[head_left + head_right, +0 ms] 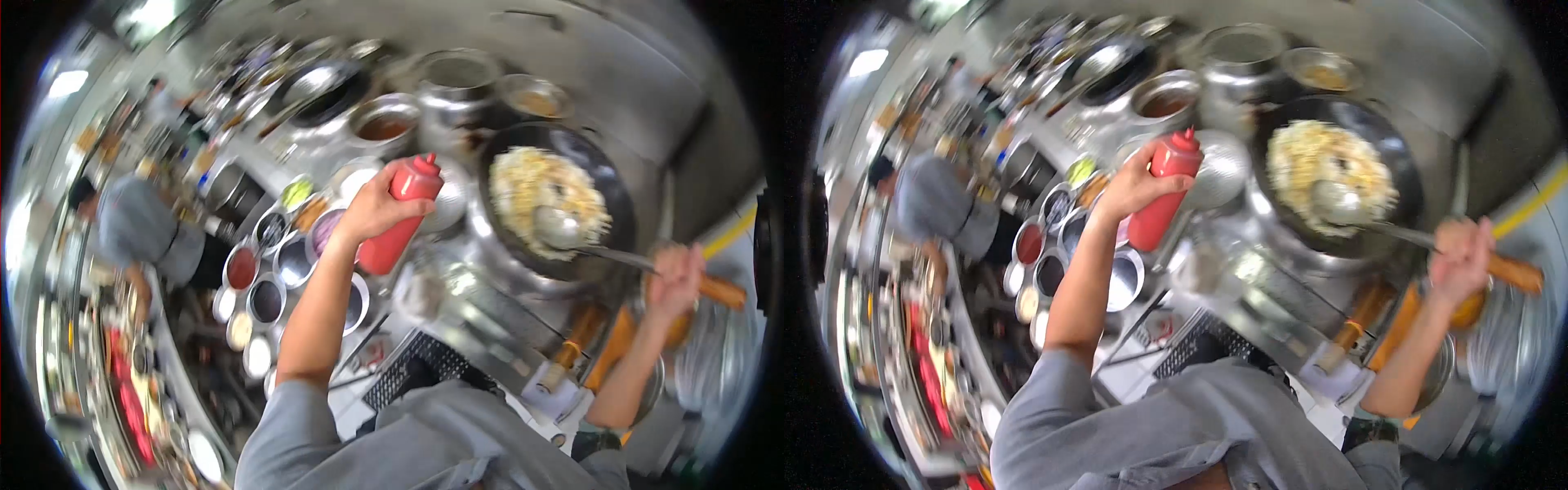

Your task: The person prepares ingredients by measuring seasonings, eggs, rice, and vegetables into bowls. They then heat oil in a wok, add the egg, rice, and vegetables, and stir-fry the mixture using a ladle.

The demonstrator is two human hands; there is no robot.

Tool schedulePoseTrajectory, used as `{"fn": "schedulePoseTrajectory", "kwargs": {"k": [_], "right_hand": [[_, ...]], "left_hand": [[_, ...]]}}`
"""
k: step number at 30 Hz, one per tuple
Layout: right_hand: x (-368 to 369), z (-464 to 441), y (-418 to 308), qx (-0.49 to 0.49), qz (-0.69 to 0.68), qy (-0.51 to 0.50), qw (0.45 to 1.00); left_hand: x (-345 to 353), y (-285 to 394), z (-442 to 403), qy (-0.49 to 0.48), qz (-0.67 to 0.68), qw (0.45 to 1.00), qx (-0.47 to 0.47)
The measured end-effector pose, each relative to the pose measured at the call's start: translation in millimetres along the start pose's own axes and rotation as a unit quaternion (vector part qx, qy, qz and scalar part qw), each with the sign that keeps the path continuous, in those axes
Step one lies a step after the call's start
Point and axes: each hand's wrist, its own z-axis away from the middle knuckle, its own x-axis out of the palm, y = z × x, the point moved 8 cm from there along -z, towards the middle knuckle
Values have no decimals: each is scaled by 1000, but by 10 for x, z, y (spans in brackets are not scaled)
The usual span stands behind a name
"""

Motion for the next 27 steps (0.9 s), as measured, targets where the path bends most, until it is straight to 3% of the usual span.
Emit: {"fn": "schedulePoseTrajectory", "kwargs": {"k": [2,5,8,10,15,18,20,22,24,25,27], "right_hand": [[40,-19,-39,-28,34,-67,997],[269,-58,27,-29,83,-72,994],[745,-63,135,-36,155,-46,986],[1291,-27,149,-47,204,-2,978],[1619,-308,212,-47,179,-90,979],[1578,-201,996,-84,303,12,949],[1449,-574,1247,-59,313,-84,944],[1461,-955,1024,-36,325,-143,934],[1363,-1044,505,-39,300,-112,946],[1211,-922,369,-34,272,-42,961],[980,-639,664,-38,203,-22,978]], "left_hand": [[-615,-195,556,90,36,995,-6],[-1327,-652,1379,225,-18,974,-25],[-1634,-975,1996,365,-105,924,-43],[-1682,-1315,2248,421,-58,904,-53],[-1436,-2143,2578,492,-47,863,-107],[-1318,-2341,2697,506,-44,847,-154],[-1187,-2642,2752,517,-18,841,-156],[-1187,-2306,2890,534,-79,825,-169],[-1102,-1578,2874,551,-206,791,-168],[-875,-1313,2698,517,-161,828,-145],[-236,-766,2069,384,-132,913,-35]]}}
